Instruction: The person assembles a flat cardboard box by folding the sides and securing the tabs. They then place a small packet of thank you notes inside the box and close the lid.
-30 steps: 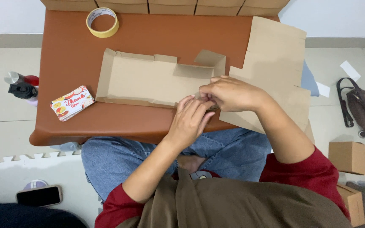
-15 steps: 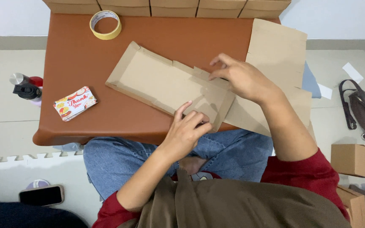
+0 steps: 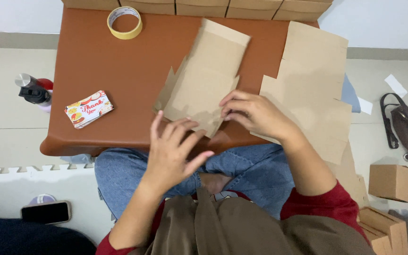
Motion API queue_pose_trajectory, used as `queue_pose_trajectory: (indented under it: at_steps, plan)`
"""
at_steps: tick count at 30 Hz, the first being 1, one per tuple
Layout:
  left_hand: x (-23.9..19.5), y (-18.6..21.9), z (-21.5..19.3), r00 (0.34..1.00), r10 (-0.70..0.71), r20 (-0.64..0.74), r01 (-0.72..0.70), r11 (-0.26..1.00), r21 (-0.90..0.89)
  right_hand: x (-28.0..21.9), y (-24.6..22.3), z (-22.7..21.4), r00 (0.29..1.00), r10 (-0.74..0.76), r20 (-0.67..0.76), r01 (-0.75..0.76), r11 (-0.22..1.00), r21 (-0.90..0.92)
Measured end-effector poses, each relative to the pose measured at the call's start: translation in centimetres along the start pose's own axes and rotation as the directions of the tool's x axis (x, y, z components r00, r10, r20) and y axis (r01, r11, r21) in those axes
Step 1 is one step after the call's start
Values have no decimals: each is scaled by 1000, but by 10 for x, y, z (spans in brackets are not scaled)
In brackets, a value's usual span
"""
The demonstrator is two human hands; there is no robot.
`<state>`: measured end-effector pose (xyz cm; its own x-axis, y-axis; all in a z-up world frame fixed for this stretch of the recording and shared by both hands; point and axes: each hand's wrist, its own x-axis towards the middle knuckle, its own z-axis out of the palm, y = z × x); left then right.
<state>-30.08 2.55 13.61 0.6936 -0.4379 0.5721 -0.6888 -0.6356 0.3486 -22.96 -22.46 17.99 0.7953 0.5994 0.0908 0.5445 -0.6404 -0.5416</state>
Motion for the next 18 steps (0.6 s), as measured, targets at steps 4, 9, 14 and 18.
queue_pose_trajectory:
  at_steps: [4, 9, 14, 18]
  plan:
    - [-17, -1, 34, 982, -21, -186, 42, 993, 107, 6, -4, 35, 993, -93, -70, 95, 995, 38]
    - [-38, -18, 27, 938, -193, -286, 174, 980, -92, -2, 8, 55, 960, 4, -280, 39, 988, 149]
    - [-45, -20, 27, 851, -280, -445, 186, 952, -243, -15, 8, 67, 902, 98, -420, 7, 971, 240]
    - [-52, -21, 37, 772, -341, -536, 207, 933, -295, -21, 10, 81, 855, 182, -486, -13, 944, 331]
